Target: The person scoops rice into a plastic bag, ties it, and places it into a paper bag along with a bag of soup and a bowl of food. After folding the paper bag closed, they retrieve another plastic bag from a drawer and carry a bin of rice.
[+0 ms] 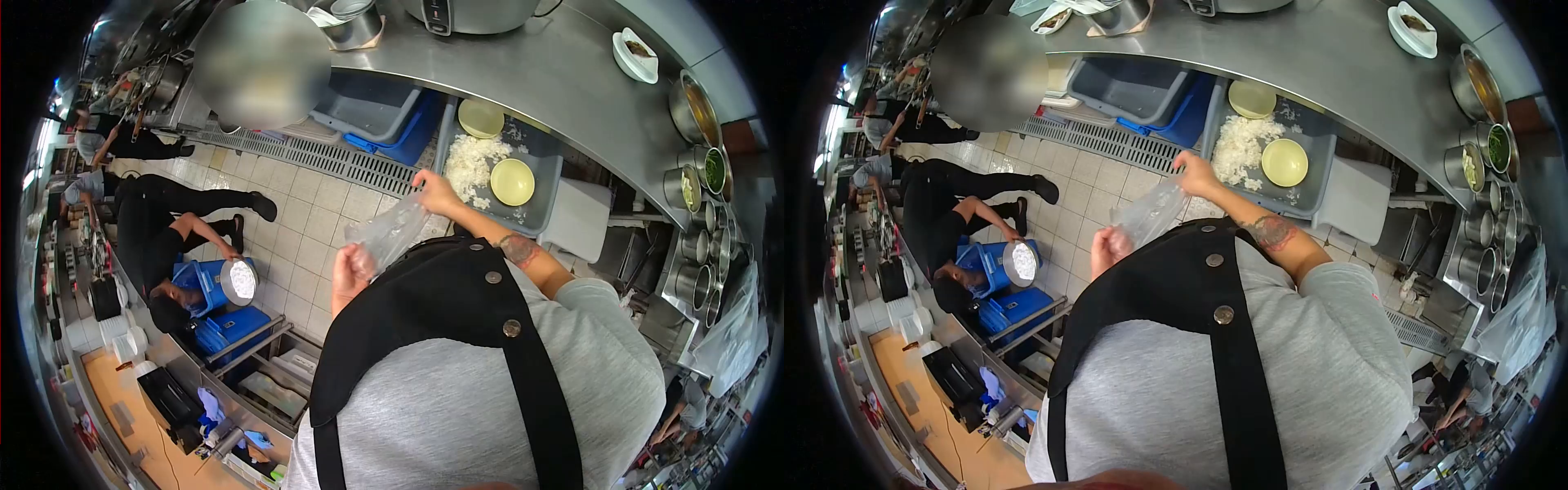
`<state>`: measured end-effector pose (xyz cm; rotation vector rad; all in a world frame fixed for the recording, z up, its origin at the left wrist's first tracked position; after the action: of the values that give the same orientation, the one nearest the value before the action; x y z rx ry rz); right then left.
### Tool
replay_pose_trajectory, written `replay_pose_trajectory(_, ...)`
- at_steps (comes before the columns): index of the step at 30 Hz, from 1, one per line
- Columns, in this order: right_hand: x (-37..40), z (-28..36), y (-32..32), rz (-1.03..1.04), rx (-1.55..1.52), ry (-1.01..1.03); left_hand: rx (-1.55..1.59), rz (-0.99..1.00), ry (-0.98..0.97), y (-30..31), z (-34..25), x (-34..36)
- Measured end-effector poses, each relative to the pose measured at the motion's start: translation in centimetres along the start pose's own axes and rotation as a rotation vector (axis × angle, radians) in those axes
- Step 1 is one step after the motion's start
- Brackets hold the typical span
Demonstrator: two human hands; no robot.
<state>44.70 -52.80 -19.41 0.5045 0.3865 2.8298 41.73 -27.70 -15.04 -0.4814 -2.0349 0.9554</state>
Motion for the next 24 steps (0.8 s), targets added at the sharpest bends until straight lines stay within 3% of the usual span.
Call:
replay_pose_trajectory(3,-0.1,-5.5,0.9,0.206,0.045,-0.084,-0.967,-0.283,-0.065,-2.1,1.2,-0.1)
replay_pose_trajectory(5,2.1,-10.1,-0.6,0.625,0.025,-0.239,-1.080,-0.368,-0.149,3.6,2.2,-1.1)
replay_pose_trajectory(7,3.4,-13.7,-2.6,0.812,0.152,-0.008,-1.108,-0.522,-0.147,10.2,3.2,-0.8)
replay_pose_trajectory(9,4.0,-14.6,0.1,0.825,0.039,-0.276,-1.774,-1.044,-0.155,14.6,2.6,3.1)
replay_pose_trajectory(10,4.4,-15.1,1.6,0.829,-0.015,-0.412,-1.858,-1.240,-0.082,16.5,2.7,5.8)
replay_pose_trajectory(12,2.2,-18.7,5.7,0.368,-0.274,-0.512,-1.776,-1.434,0.052,19.8,3.7,11.2)
replay_pose_trajectory(14,0.3,-26.2,10.9,-0.136,-0.208,-0.648,-1.654,-1.477,0.085,21.4,4.7,14.9)
replay_pose_trajectory(15,-0.6,-30.4,14.3,-0.277,0.238,-0.642,-1.597,-1.495,0.094,21.8,5.3,16.3)
replay_pose_trajectory(17,0.7,-29.8,19.8,-0.643,0.521,-0.820,-1.517,-1.514,0.107,21.9,6.7,18.3)
replay_pose_trajectory(20,-0.7,-32.7,21.4,-0.608,0.716,-0.710,-1.442,-1.545,0.136,21.4,9.5,21.0)
replay_pose_trajectory(22,-3.3,-38.6,19.7,-0.277,0.636,-0.674,-1.412,-1.556,0.150,20.4,11.7,22.1)
replay_pose_trajectory(23,-2.9,-35.5,19.3,-0.040,0.563,-0.776,-1.395,-1.559,0.154,20.0,13.2,22.2)
replay_pose_trajectory(24,-3.4,-39.6,19.1,-0.231,0.376,-0.732,-1.389,-1.559,0.161,19.3,14.8,22.0)
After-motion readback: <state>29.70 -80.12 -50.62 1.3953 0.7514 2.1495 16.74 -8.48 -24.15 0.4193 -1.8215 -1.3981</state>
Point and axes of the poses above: each hand's wrist, its own x-axis away from the middle knuckle, its own y-axis out of the back of the hand, z = x × y, the point moved 6 cm from there along -x, towards the middle knuckle, and after that the axes turned 6 degrees about -z, right-handed, at the moved point
